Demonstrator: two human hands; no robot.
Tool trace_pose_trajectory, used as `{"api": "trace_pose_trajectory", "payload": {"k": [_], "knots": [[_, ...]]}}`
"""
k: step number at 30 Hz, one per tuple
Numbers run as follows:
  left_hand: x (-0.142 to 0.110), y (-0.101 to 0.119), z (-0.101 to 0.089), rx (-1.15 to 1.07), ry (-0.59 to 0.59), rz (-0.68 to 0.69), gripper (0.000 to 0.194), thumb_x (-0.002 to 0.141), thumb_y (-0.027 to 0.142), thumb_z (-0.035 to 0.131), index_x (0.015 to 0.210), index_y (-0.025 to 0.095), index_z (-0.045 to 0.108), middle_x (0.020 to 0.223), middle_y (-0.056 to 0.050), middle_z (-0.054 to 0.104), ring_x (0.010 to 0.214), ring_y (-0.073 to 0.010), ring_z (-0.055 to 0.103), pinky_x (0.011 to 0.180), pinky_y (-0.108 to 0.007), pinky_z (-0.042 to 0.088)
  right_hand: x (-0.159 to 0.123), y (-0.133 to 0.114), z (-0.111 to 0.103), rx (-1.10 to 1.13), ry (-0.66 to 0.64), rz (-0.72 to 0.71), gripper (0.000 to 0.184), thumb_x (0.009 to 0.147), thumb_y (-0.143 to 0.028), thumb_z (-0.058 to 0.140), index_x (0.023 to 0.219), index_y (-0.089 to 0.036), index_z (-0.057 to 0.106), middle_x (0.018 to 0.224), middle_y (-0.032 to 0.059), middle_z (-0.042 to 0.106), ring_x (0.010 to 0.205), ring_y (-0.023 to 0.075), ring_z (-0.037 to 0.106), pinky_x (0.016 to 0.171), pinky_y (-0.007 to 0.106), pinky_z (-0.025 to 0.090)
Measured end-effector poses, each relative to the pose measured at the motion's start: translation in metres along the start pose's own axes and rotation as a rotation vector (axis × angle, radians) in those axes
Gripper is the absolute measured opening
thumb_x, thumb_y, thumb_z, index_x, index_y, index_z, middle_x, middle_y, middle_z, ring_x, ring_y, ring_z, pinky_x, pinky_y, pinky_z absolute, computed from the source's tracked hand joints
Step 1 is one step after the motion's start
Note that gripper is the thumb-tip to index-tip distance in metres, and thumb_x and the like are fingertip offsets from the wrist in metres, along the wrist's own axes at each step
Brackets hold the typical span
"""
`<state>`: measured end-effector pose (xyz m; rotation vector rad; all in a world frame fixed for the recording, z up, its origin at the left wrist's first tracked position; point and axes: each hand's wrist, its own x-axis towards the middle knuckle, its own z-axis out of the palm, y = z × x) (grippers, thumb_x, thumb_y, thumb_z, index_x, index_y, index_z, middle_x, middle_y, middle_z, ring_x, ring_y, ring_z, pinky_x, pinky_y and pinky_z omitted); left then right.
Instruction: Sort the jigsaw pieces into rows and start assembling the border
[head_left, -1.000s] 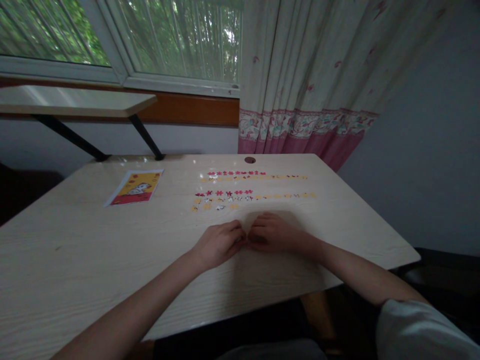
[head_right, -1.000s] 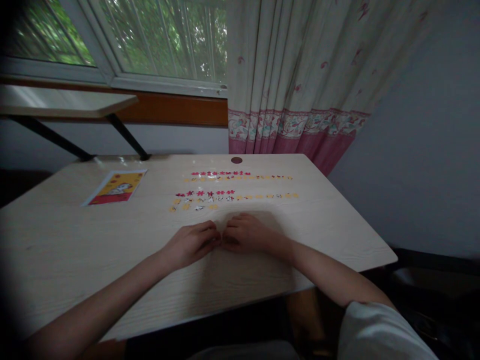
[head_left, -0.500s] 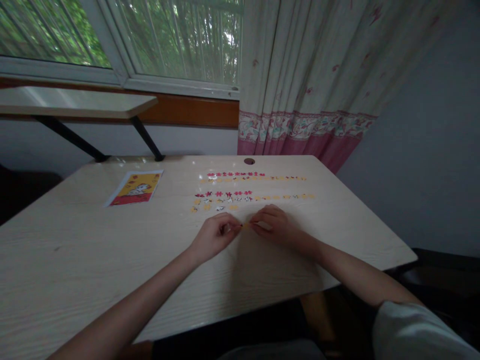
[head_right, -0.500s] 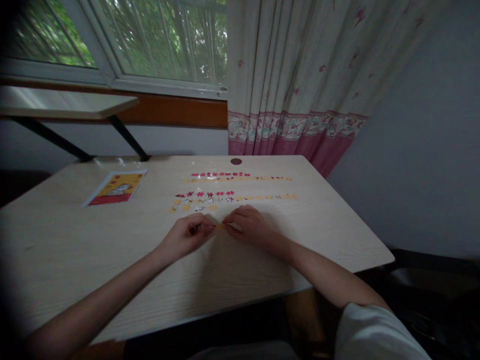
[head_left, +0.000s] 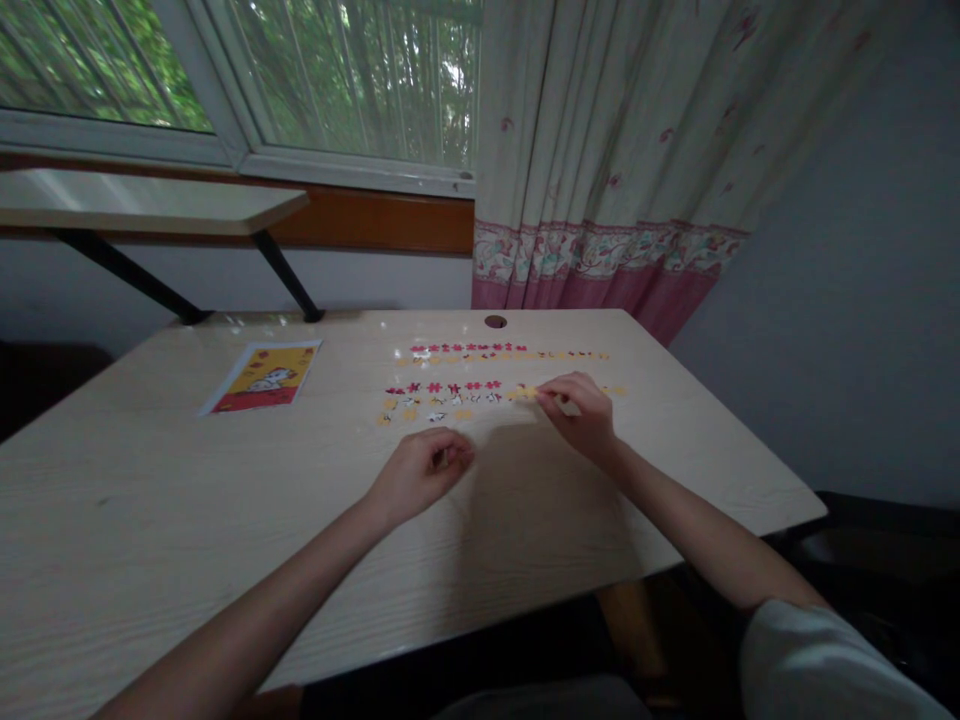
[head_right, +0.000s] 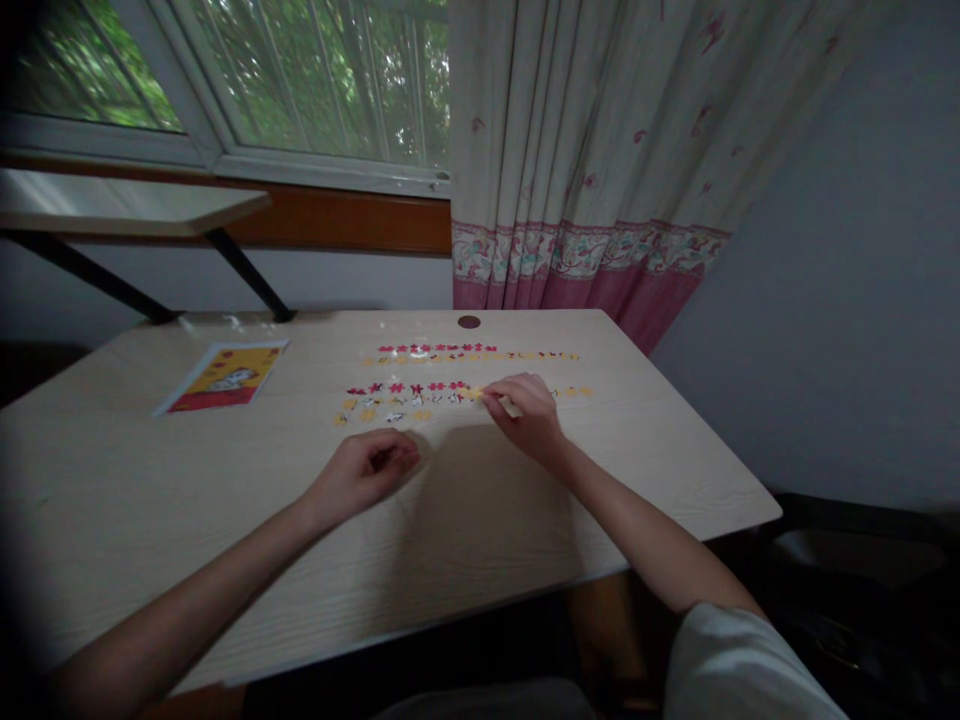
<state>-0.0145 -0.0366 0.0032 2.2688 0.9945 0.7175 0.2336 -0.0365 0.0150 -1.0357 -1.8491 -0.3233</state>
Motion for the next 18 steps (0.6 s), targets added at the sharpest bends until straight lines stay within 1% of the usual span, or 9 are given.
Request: {"api": "trace_pose_trajectory", "payload": {"k": [2,4,8,11,13,15,18], "knots": [[-0.001,0.000,-0.002,0.075,-0.031,0.023,0.017,0.082,0.023,0.048,0.076,0.016,0.062,0.064,0.000,0.056,0.055,-0.0102,0.048,0.051,-0.020,0.035,0.003,0.006,-0.003,-0.043,0.066,0.017,0.011,0.082,-0.026,0.056,0.075,-0.020,0.062,0.067,0.0020,0.066,0.064,0.0134,0.059,0.063,0.028,0.044],[-0.001,-0.001,-0.004,0.136,-0.058,0.040,0.016,0.082,0.023,0.048,0.076,0.016,0.061,0.064,0.000,0.056,0.055,-0.0103,0.048,0.051,-0.020,0.035,0.003,0.009,-0.004,-0.052,0.081,-0.011,0.010,0.081,-0.025,0.057,0.074,-0.020,0.063,0.066,0.0017,0.066,0.062,0.0132,0.059,0.063,0.028,0.044],[-0.002,-0.002,-0.003,0.188,-0.095,0.041,0.015,0.082,0.023,0.048,0.078,0.017,0.060,0.064,0.001,0.057,0.054,-0.0102,0.049,0.050,-0.020,0.036,0.002,0.009,-0.003,-0.040,0.066,-0.046,0.009,0.082,-0.024,0.057,0.076,-0.020,0.064,0.069,0.0015,0.068,0.062,0.0124,0.058,0.065,0.028,0.044],[-0.002,-0.002,-0.003,0.213,-0.129,0.039,0.016,0.083,0.024,0.046,0.080,0.016,0.060,0.065,0.001,0.057,0.055,-0.0104,0.050,0.051,-0.020,0.036,0.001,0.010,-0.002,-0.045,0.044,-0.031,0.012,0.082,-0.026,0.057,0.076,-0.020,0.065,0.071,0.0016,0.067,0.064,0.0120,0.058,0.066,0.027,0.043],[-0.003,-0.001,-0.003,0.226,-0.155,0.060,0.018,0.084,0.025,0.045,0.079,0.016,0.060,0.064,0.001,0.057,0.055,-0.0106,0.050,0.052,-0.020,0.037,0.000,0.012,0.001,-0.039,0.025,-0.003,0.012,0.082,-0.027,0.058,0.076,-0.020,0.066,0.071,0.0019,0.066,0.066,0.0123,0.057,0.068,0.027,0.042],[-0.003,0.000,-0.002,0.238,-0.187,0.107,0.020,0.085,0.025,0.044,0.079,0.016,0.060,0.064,0.000,0.056,0.056,-0.0107,0.050,0.053,-0.020,0.037,0.000,0.014,0.006,-0.011,-0.046,0.071,0.012,0.081,-0.028,0.059,0.077,-0.020,0.068,0.070,0.0020,0.065,0.067,0.0123,0.057,0.068,0.027,0.042],[-0.004,0.001,-0.001,0.269,-0.236,0.187,0.020,0.086,0.024,0.043,0.079,0.016,0.059,0.065,0.000,0.056,0.057,-0.0112,0.050,0.055,-0.021,0.038,-0.001,0.015,0.020,0.052,-0.252,0.234,0.012,0.079,-0.028,0.061,0.077,-0.020,0.069,0.069,0.0017,0.061,0.065,0.0117,0.054,0.065,0.025,0.041]]}}
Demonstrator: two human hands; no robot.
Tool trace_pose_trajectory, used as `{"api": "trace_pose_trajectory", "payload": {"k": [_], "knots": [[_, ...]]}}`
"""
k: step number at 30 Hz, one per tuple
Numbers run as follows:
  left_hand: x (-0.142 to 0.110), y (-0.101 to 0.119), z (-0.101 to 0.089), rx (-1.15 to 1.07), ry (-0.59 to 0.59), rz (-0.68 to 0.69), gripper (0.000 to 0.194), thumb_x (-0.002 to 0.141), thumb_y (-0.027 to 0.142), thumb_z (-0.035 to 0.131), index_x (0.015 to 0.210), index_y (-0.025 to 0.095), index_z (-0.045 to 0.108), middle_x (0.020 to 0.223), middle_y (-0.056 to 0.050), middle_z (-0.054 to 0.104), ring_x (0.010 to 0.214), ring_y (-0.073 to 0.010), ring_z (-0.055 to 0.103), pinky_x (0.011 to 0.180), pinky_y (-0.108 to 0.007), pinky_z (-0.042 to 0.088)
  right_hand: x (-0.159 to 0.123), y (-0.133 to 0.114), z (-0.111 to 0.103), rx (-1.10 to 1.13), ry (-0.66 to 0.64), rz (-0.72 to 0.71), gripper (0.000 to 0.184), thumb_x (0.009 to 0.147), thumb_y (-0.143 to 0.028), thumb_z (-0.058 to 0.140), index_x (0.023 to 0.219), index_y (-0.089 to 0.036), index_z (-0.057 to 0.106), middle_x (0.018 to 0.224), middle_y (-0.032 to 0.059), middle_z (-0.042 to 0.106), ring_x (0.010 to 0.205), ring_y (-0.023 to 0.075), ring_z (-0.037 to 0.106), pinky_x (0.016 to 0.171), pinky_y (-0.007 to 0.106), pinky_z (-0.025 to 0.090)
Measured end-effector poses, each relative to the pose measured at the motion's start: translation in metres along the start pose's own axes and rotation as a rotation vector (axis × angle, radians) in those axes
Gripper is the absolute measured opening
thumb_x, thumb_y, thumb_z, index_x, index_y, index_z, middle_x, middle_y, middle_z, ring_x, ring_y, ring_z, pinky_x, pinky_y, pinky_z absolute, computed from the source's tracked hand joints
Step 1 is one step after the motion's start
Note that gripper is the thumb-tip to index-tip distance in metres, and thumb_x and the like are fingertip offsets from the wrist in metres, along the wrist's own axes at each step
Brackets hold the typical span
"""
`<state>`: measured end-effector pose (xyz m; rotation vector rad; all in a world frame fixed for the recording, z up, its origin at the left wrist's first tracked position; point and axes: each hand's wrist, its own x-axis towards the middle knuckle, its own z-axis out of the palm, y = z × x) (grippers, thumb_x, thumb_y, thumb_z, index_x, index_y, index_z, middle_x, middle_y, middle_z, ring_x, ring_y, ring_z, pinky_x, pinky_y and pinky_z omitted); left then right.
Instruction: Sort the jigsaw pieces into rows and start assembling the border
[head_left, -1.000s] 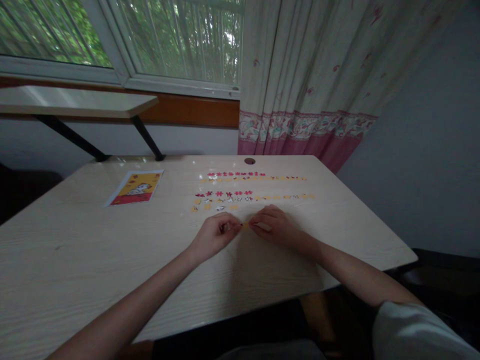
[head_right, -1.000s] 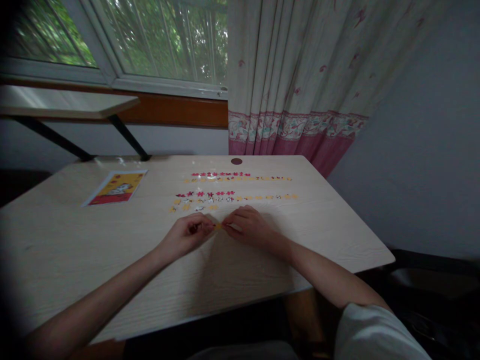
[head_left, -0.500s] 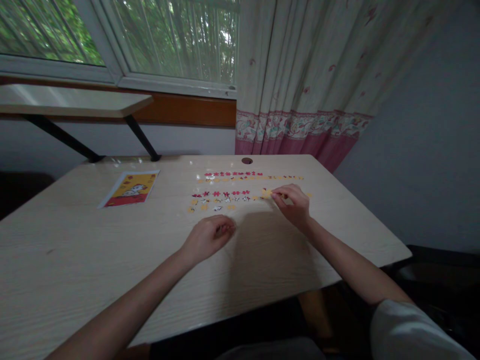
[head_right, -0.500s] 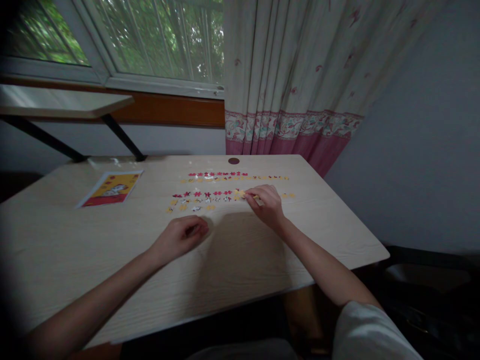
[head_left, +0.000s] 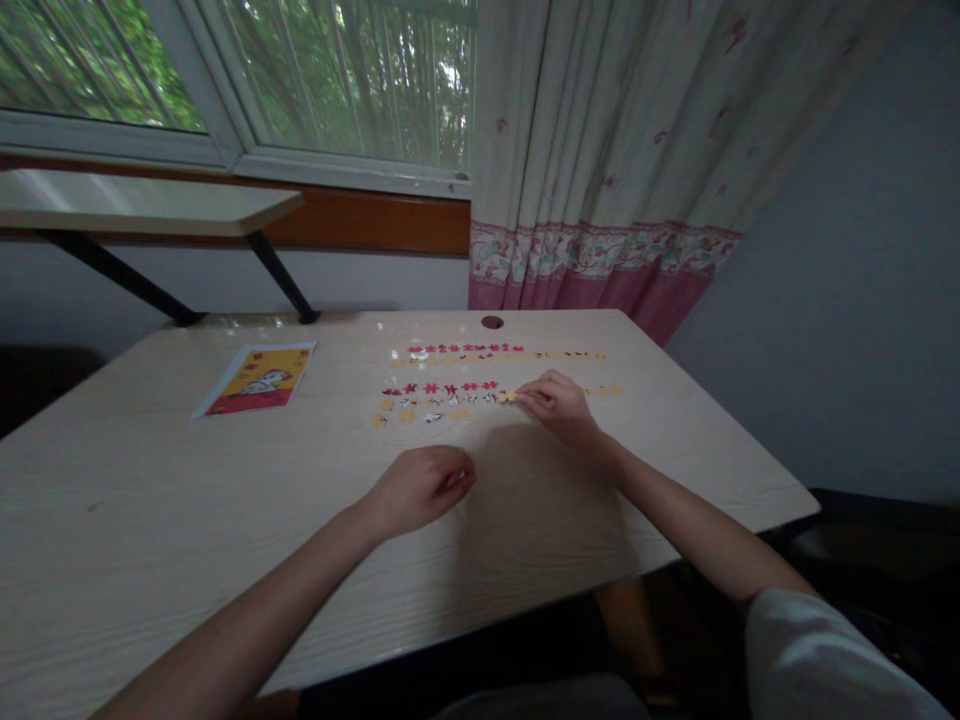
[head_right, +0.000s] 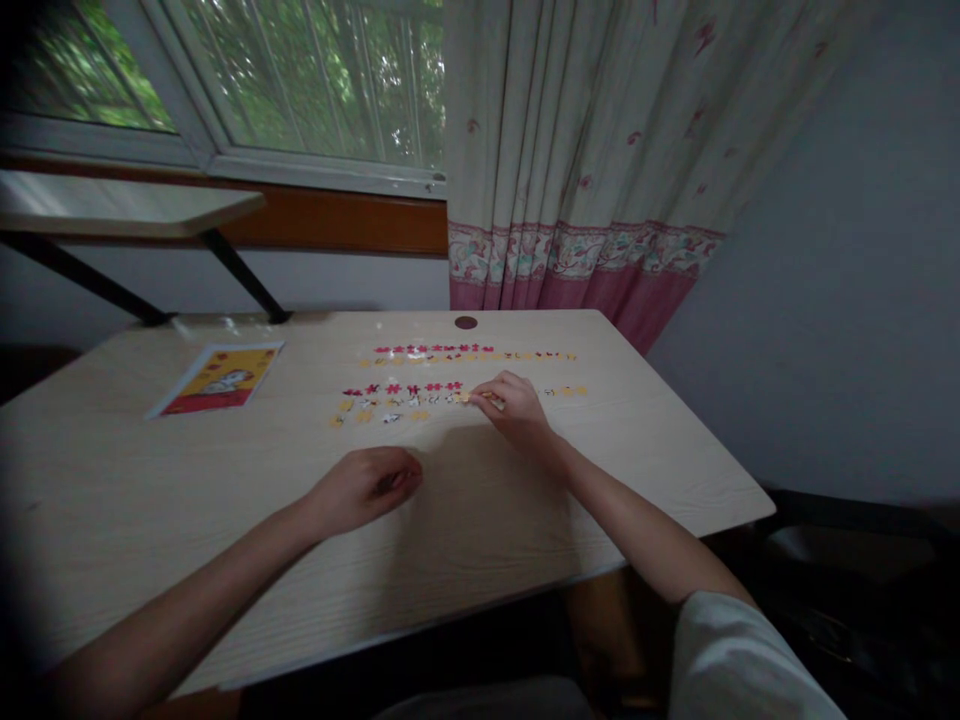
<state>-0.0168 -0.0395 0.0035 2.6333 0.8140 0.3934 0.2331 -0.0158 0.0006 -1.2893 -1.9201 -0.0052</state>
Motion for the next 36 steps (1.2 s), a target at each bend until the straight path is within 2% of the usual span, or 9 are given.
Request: {"api": "trace_pose_trajectory", "payload": {"k": [3,6,12,16,19,21,23,31,36], "knots": [[0.000,0.001,0.000,0.027,-0.009,0.032,0.019,0.085,0.022,0.043,0.079,0.016,0.059,0.066,0.000,0.056,0.058,-0.0115,0.050,0.056,-0.022,0.038,0.001,0.003,0.016,0.034,-0.189,0.114,0.012,0.078,-0.028,0.062,0.077,-0.020,0.070,0.070,0.0016,0.061,0.065,0.0111,0.054,0.064,0.024,0.040],[0.001,0.002,-0.001,0.020,0.002,0.041,0.019,0.085,0.022,0.043,0.082,0.016,0.060,0.066,0.000,0.057,0.057,-0.0114,0.051,0.055,-0.021,0.038,0.001,0.006,0.027,0.046,-0.286,0.152,0.012,0.078,-0.029,0.062,0.079,-0.021,0.071,0.072,0.0015,0.061,0.064,0.0102,0.053,0.065,0.024,0.039],[0.001,0.003,-0.001,0.008,0.009,0.057,0.020,0.086,0.022,0.042,0.084,0.016,0.061,0.068,-0.001,0.059,0.058,-0.0116,0.052,0.054,-0.021,0.039,0.001,0.009,0.033,0.001,-0.310,0.156,0.013,0.078,-0.029,0.062,0.082,-0.021,0.070,0.071,0.0011,0.060,0.064,0.0103,0.052,0.066,0.024,0.039],[0.000,0.002,-0.001,0.027,0.020,0.082,0.020,0.086,0.023,0.041,0.083,0.016,0.060,0.068,-0.001,0.059,0.058,-0.0116,0.052,0.055,-0.021,0.039,-0.002,0.006,0.030,-0.012,-0.272,0.138,0.018,0.078,-0.028,0.060,0.092,-0.019,0.068,0.077,0.0030,0.062,0.068,0.0122,0.054,0.070,0.027,0.041],[-0.001,0.000,-0.003,0.051,0.047,0.087,0.022,0.087,0.024,0.041,0.081,0.015,0.060,0.067,-0.001,0.059,0.057,-0.0116,0.052,0.055,-0.022,0.039,-0.008,0.002,0.026,0.039,-0.264,-0.005,0.019,0.082,-0.025,0.055,0.096,-0.017,0.066,0.086,0.0058,0.064,0.079,0.0143,0.056,0.077,0.029,0.042],[-0.001,-0.001,-0.006,0.057,0.072,0.065,0.021,0.087,0.025,0.042,0.081,0.015,0.060,0.065,-0.001,0.059,0.056,-0.0113,0.052,0.054,-0.021,0.039,-0.013,-0.001,0.023,0.049,-0.309,-0.128,0.022,0.083,-0.024,0.053,0.102,-0.018,0.064,0.093,0.0068,0.064,0.087,0.0164,0.055,0.081,0.031,0.041],[-0.001,-0.004,-0.007,0.054,0.087,0.041,0.021,0.086,0.026,0.043,0.081,0.016,0.060,0.065,0.000,0.059,0.056,-0.0110,0.052,0.053,-0.021,0.039,-0.016,-0.005,0.020,0.030,-0.365,-0.194,0.026,0.085,-0.025,0.051,0.107,-0.019,0.062,0.098,0.0069,0.063,0.092,0.0180,0.052,0.084,0.033,0.039],[-0.001,-0.009,-0.007,0.083,0.089,0.044,0.019,0.086,0.025,0.044,0.082,0.016,0.061,0.065,-0.001,0.059,0.057,-0.0113,0.053,0.054,-0.021,0.039,-0.017,-0.010,0.016,-0.039,-0.456,-0.176,0.030,0.088,-0.028,0.046,0.113,-0.018,0.057,0.108,0.0086,0.060,0.101,0.0198,0.049,0.090,0.038,0.036],[-0.002,-0.012,-0.006,0.088,0.074,0.035,0.020,0.086,0.026,0.044,0.084,0.016,0.061,0.067,-0.001,0.060,0.059,-0.0121,0.054,0.056,-0.022,0.040,-0.017,-0.011,0.016,-0.040,-0.469,-0.164,0.030,0.088,-0.029,0.045,0.112,-0.018,0.058,0.109,0.0087,0.060,0.102,0.0200,0.049,0.092,0.039,0.034]]}}
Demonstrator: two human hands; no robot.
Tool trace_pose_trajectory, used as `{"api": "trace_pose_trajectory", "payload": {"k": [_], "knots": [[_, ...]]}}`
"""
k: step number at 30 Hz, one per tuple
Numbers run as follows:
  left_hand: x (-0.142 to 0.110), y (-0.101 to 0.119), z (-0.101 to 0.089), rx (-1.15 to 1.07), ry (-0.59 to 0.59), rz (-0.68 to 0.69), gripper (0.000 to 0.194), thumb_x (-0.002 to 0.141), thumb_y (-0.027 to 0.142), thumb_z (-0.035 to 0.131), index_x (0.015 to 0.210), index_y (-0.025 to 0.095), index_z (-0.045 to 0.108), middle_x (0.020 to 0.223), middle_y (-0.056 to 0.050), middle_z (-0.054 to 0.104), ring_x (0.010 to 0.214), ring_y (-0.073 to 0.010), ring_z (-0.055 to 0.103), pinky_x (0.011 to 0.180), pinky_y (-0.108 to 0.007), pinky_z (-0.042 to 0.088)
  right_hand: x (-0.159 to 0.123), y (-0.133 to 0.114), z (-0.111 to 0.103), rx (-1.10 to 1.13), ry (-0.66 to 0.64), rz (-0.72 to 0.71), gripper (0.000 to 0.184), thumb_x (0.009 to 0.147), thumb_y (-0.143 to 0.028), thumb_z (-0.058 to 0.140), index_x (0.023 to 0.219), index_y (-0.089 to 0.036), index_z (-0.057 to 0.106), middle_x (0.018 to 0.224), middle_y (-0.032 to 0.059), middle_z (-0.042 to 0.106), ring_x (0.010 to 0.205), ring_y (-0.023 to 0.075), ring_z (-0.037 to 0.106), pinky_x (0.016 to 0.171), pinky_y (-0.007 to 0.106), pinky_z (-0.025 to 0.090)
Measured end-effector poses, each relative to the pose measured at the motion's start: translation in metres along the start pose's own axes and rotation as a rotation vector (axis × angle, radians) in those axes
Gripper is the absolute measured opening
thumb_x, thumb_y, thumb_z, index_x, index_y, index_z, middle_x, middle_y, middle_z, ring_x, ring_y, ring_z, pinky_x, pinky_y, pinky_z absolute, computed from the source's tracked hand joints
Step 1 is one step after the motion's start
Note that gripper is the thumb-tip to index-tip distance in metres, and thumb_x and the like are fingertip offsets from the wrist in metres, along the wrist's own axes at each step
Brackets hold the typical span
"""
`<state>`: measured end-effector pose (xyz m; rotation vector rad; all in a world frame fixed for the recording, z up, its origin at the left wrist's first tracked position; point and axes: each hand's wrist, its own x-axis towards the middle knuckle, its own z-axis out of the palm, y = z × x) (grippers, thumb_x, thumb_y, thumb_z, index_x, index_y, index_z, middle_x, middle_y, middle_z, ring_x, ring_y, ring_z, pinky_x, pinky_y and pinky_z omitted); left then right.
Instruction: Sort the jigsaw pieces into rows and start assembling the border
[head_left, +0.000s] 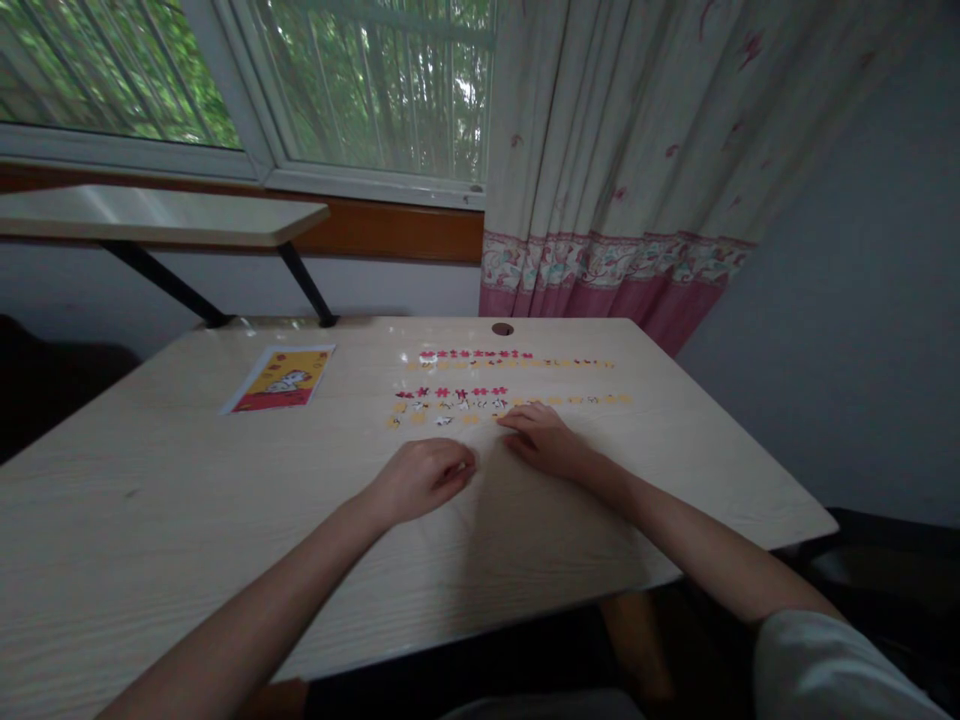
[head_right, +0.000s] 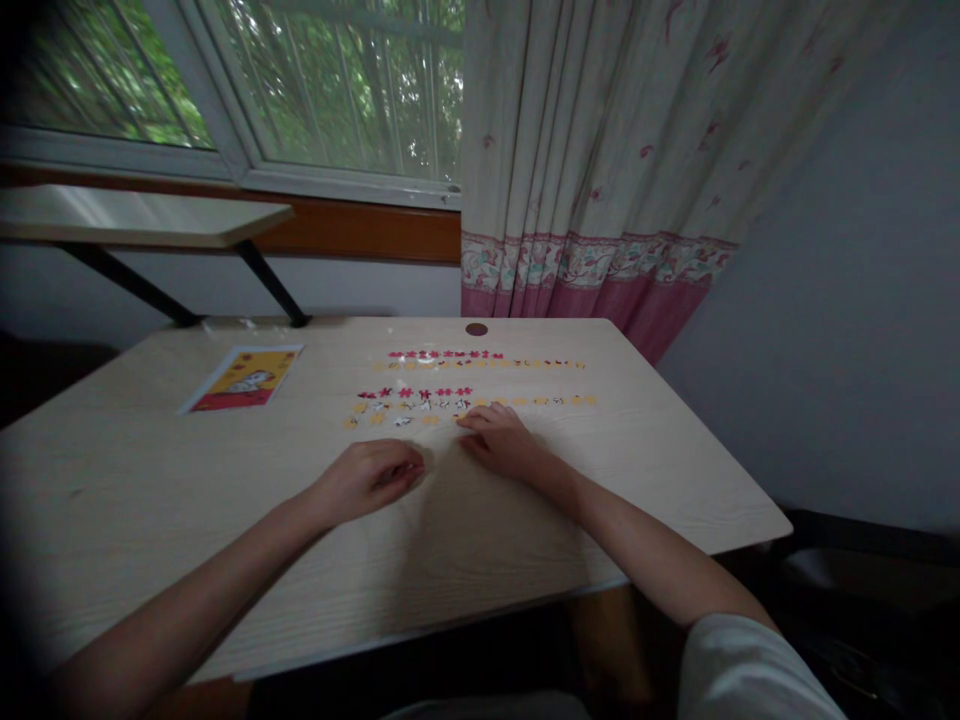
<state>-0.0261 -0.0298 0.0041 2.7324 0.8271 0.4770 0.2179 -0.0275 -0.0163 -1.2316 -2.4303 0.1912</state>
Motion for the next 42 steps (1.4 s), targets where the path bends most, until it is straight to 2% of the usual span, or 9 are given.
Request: {"api": "trace_pose_trajectory", "payload": {"k": [5,9,11,16,19,22,25,34,42], "knots": [[0.000,-0.002,-0.004,0.038,0.012,-0.016,0.022,0.086,0.026,0.041,0.082,0.017,0.060,0.069,-0.002,0.060,0.062,-0.0131,0.054,0.058,-0.023,0.041,-0.001,-0.001,0.000,0.005,0.023,-0.005,0.030,0.087,-0.029,0.047,0.112,-0.018,0.058,0.109,0.0090,0.059,0.101,0.0200,0.048,0.091,0.038,0.035],[0.000,-0.018,-0.024,0.156,0.071,-0.137,0.029,0.088,0.031,0.036,0.087,0.017,0.061,0.085,-0.007,0.062,0.081,-0.0193,0.056,0.070,-0.030,0.045,-0.001,-0.002,-0.002,0.027,0.064,0.000,0.031,0.086,-0.028,0.048,0.114,-0.018,0.056,0.111,0.0102,0.058,0.101,0.0205,0.048,0.090,0.038,0.037],[-0.003,-0.039,-0.039,0.264,0.127,-0.283,0.032,0.087,0.032,0.035,0.099,0.017,0.061,0.099,-0.010,0.060,0.095,-0.0237,0.053,0.079,-0.035,0.045,-0.001,-0.003,-0.002,0.034,0.072,0.013,0.030,0.086,-0.027,0.048,0.114,-0.018,0.056,0.110,0.0103,0.058,0.101,0.0206,0.049,0.089,0.038,0.038],[-0.034,-0.110,-0.066,0.530,0.058,-0.528,0.046,0.086,0.035,0.036,0.114,0.001,0.051,0.116,-0.022,0.052,0.110,-0.0338,0.046,0.094,-0.044,0.036,0.000,-0.001,0.001,0.038,0.080,0.012,0.029,0.085,-0.027,0.049,0.112,-0.017,0.058,0.109,0.0096,0.058,0.099,0.0206,0.049,0.088,0.038,0.038],[-0.062,-0.145,-0.066,0.615,0.027,-0.673,0.047,0.086,0.037,0.034,0.110,0.000,0.052,0.116,-0.025,0.051,0.112,-0.0371,0.046,0.093,-0.045,0.037,0.000,0.001,0.004,0.044,0.088,0.005,0.029,0.085,-0.027,0.050,0.111,-0.016,0.058,0.108,0.0095,0.059,0.099,0.0203,0.049,0.088,0.037,0.038],[-0.080,-0.159,-0.058,0.545,0.050,-0.784,0.047,0.088,0.038,0.030,0.108,0.002,0.052,0.116,-0.026,0.053,0.108,-0.0367,0.050,0.087,-0.045,0.042,0.000,0.001,0.005,0.050,0.095,0.012,0.028,0.085,-0.027,0.050,0.109,-0.016,0.058,0.107,0.0096,0.059,0.099,0.0202,0.049,0.088,0.037,0.038],[-0.084,-0.150,-0.049,0.493,0.079,-0.802,0.044,0.088,0.039,0.029,0.110,0.008,0.052,0.118,-0.022,0.053,0.108,-0.0344,0.052,0.083,-0.044,0.044,0.000,0.001,0.004,0.059,0.090,0.014,0.027,0.085,-0.027,0.049,0.109,-0.017,0.058,0.107,0.0097,0.059,0.100,0.0204,0.050,0.088,0.038,0.038],[-0.074,-0.074,-0.019,0.443,0.015,-0.696,0.056,0.089,0.043,0.025,0.127,0.006,0.042,0.135,-0.020,0.041,0.121,-0.0342,0.040,0.093,-0.050,0.035,0.000,0.002,0.003,0.072,0.080,0.003,0.027,0.085,-0.027,0.049,0.109,-0.017,0.057,0.108,0.0100,0.059,0.100,0.0205,0.050,0.089,0.038,0.038],[-0.068,-0.047,-0.008,0.478,-0.009,-0.688,0.061,0.090,0.046,0.021,0.135,0.007,0.033,0.142,-0.017,0.032,0.131,-0.0288,0.027,0.101,-0.046,0.027,-0.001,0.002,0.003,0.078,0.086,0.011,0.026,0.085,-0.027,0.050,0.108,-0.018,0.057,0.107,0.0099,0.058,0.100,0.0206,0.050,0.089,0.039,0.037]]}}
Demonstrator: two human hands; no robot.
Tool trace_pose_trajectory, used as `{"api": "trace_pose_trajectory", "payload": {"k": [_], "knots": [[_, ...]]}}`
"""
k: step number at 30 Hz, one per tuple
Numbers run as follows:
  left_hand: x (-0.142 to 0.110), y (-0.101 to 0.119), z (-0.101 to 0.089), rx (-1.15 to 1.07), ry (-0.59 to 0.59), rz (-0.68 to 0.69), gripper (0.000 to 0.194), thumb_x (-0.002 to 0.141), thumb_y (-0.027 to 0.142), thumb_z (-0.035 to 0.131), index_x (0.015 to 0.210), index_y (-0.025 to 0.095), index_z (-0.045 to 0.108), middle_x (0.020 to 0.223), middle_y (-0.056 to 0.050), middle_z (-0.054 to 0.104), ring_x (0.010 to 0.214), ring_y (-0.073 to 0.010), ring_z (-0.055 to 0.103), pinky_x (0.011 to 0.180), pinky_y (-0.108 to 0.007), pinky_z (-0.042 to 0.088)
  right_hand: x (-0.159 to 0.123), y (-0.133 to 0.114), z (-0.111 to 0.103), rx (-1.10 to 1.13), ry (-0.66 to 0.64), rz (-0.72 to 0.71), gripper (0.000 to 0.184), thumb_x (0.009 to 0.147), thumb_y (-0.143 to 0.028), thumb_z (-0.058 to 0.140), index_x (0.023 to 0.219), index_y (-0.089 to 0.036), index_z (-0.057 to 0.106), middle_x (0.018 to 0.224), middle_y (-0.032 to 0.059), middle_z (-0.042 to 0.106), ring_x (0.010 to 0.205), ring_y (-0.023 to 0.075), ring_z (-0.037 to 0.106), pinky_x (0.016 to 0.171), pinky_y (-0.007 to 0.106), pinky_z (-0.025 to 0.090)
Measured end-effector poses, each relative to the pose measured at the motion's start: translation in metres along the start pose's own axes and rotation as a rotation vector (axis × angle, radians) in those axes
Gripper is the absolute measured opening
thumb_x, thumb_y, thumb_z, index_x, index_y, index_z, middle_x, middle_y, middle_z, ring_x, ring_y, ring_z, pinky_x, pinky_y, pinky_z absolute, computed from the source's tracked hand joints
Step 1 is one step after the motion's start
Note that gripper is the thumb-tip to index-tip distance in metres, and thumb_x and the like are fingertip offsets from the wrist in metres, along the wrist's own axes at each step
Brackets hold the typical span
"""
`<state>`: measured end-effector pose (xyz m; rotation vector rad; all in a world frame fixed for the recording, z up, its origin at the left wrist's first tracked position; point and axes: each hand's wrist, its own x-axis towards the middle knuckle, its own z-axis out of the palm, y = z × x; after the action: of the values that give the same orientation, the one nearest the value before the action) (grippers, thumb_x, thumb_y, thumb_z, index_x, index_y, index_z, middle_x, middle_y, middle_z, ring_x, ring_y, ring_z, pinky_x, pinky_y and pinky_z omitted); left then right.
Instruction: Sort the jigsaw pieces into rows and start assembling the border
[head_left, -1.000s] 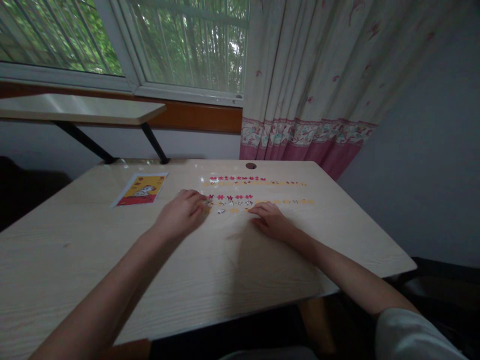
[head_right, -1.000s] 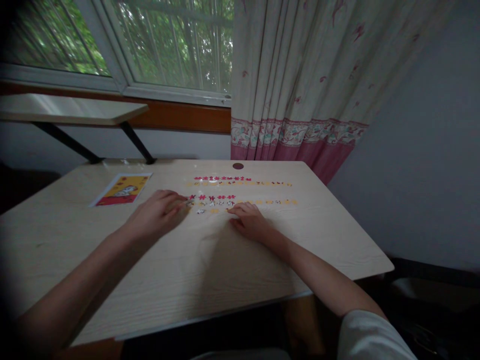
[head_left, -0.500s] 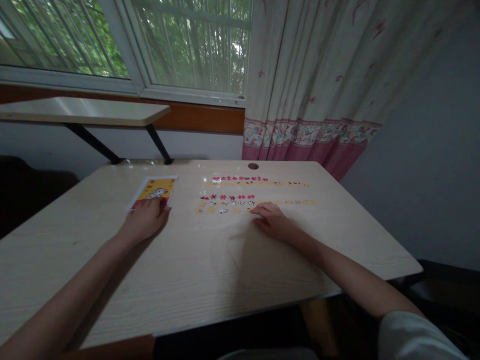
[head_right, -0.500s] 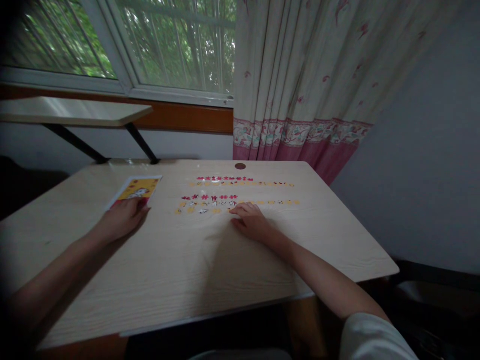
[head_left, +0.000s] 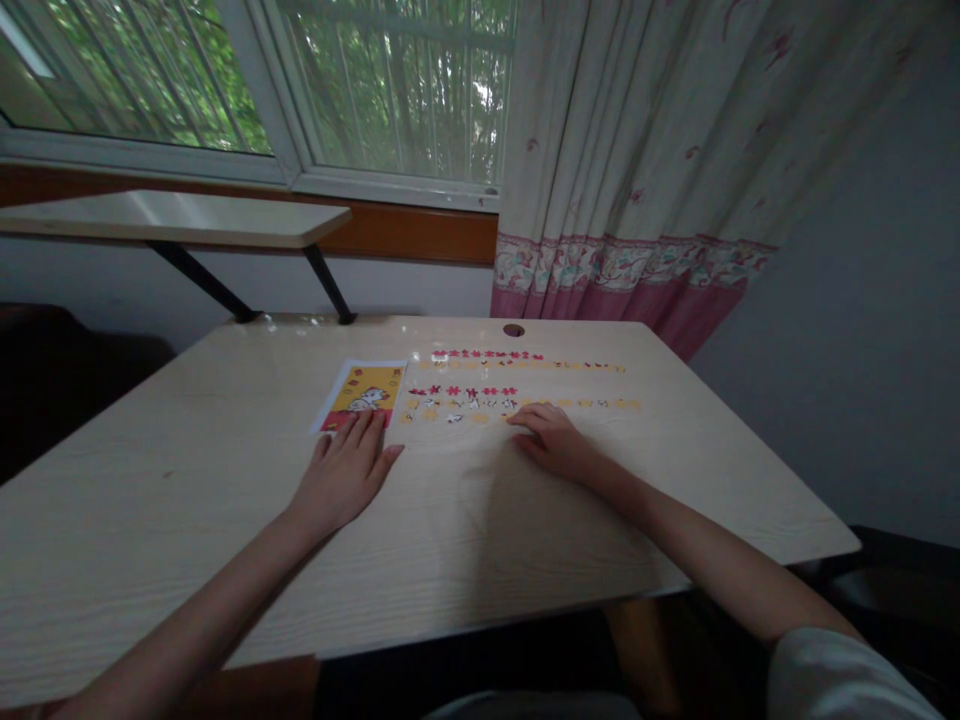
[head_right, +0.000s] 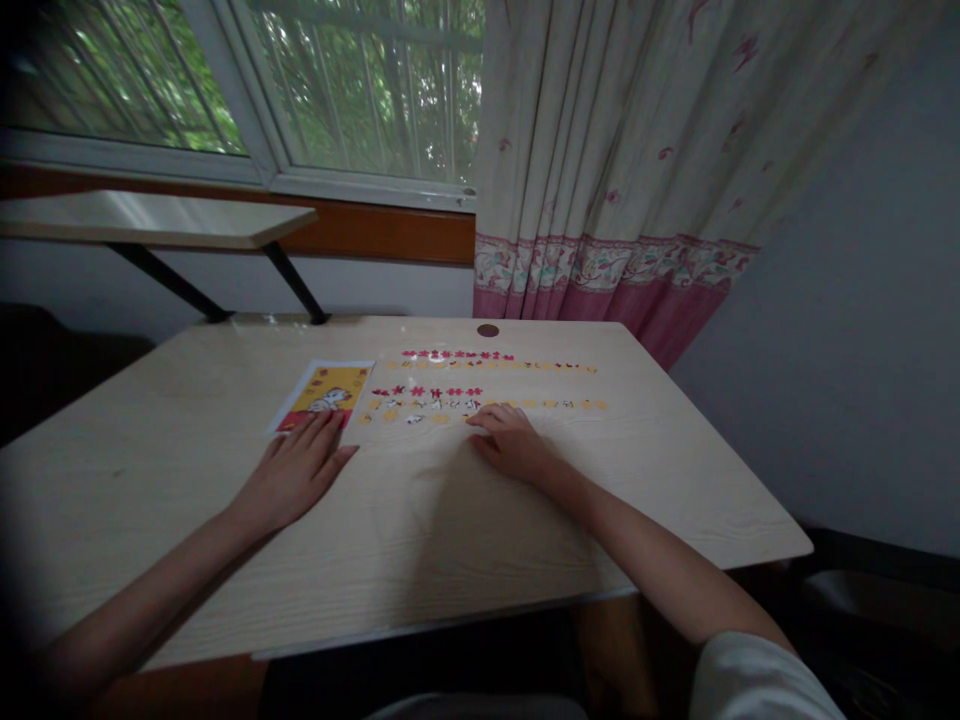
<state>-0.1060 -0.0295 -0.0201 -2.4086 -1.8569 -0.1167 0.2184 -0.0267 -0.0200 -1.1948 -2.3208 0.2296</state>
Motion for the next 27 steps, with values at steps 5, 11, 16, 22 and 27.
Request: {"api": "trace_pose_trajectory", "payload": {"k": [5,11,16,22,27], "knots": [[-0.002,0.002,0.000,-0.007,0.003,0.007,0.061,0.091,0.045,0.020,0.137,0.007,0.030,0.143,-0.016,0.030,0.132,-0.0288,0.026,0.102,-0.048,0.025,0.002,-0.002,-0.002,0.004,0.005,-0.015,0.016,0.085,-0.025,0.049,0.096,-0.018,0.059,0.100,0.0088,0.059,0.095,0.0195,0.051,0.085,0.036,0.038],[-0.009,0.001,0.000,0.008,0.136,-0.017,0.057,0.089,0.046,0.026,0.135,0.012,0.035,0.143,-0.016,0.031,0.129,-0.0330,0.028,0.100,-0.050,0.026,-0.004,-0.010,-0.007,-0.011,-0.063,-0.048,0.014,0.085,-0.026,0.049,0.090,-0.018,0.060,0.093,0.0073,0.060,0.090,0.0183,0.052,0.082,0.034,0.039],[-0.011,0.002,-0.001,0.048,0.084,-0.053,0.059,0.089,0.046,0.026,0.129,0.007,0.043,0.139,-0.020,0.035,0.124,-0.0367,0.035,0.095,-0.053,0.029,-0.012,-0.023,-0.009,-0.038,-0.178,-0.133,0.024,0.086,-0.033,0.049,0.103,-0.021,0.060,0.101,0.0070,0.060,0.095,0.0188,0.051,0.089,0.035,0.039],[-0.011,0.003,-0.001,0.065,0.047,-0.051,0.059,0.089,0.047,0.026,0.132,0.010,0.041,0.138,-0.017,0.040,0.125,-0.0348,0.035,0.097,-0.050,0.028,-0.010,-0.026,-0.007,-0.031,-0.203,-0.136,0.024,0.087,-0.032,0.048,0.105,-0.022,0.059,0.103,0.0062,0.060,0.097,0.0181,0.051,0.091,0.036,0.038],[-0.013,0.004,-0.003,0.101,0.048,-0.043,0.058,0.090,0.045,0.024,0.132,0.008,0.040,0.138,-0.017,0.039,0.125,-0.0347,0.035,0.096,-0.050,0.028,-0.010,-0.024,-0.006,-0.011,-0.191,-0.144,0.023,0.086,-0.031,0.049,0.104,-0.021,0.060,0.102,0.0064,0.060,0.097,0.0178,0.052,0.091,0.036,0.038]]}}
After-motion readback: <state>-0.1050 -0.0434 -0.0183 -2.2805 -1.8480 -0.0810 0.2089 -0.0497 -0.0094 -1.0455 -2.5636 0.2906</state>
